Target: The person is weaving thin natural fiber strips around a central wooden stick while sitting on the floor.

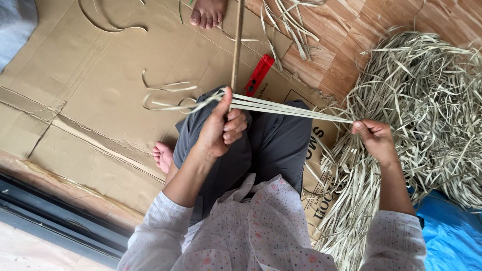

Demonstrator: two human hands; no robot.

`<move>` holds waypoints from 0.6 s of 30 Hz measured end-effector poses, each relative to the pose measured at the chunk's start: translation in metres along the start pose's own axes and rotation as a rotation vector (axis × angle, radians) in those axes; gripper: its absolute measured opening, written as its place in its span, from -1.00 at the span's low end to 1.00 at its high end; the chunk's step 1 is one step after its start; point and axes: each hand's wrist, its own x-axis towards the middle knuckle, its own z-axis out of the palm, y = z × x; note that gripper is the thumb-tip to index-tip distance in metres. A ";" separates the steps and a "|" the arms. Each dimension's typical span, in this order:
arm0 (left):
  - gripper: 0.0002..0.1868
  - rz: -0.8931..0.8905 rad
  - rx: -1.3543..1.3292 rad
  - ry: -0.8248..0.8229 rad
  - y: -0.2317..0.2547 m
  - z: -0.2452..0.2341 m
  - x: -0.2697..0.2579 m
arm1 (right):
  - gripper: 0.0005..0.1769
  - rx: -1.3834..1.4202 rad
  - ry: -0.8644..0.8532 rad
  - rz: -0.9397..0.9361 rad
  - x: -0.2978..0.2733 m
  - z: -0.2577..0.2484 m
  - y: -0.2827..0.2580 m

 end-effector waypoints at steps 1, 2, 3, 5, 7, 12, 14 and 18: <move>-0.42 -0.050 -0.086 -0.010 0.003 -0.008 0.001 | -0.70 -0.011 -0.048 -0.040 0.002 -0.012 0.026; -0.44 -0.100 -0.172 -0.020 0.007 -0.016 0.001 | -0.79 -0.022 -0.095 -0.081 0.003 -0.024 0.052; -0.44 -0.100 -0.169 -0.019 0.014 -0.021 -0.002 | -0.79 -0.019 -0.094 -0.082 0.000 -0.028 0.049; -0.46 -0.025 -0.097 0.032 0.029 -0.028 -0.008 | -0.78 -0.163 0.036 0.139 -0.009 -0.038 0.045; -0.49 0.017 0.005 0.072 0.037 -0.044 -0.012 | -0.77 -0.140 0.052 0.085 0.001 -0.036 0.053; -0.27 -0.053 0.107 0.176 -0.012 -0.063 -0.007 | -0.78 -0.039 0.148 -0.020 0.020 0.012 -0.008; -0.23 -0.244 0.389 0.086 -0.061 -0.054 -0.013 | -0.68 0.073 0.123 -0.103 0.030 0.048 -0.060; -0.31 -0.372 0.386 -0.051 -0.108 -0.021 0.002 | -0.73 0.188 -0.050 -0.107 0.022 0.096 -0.115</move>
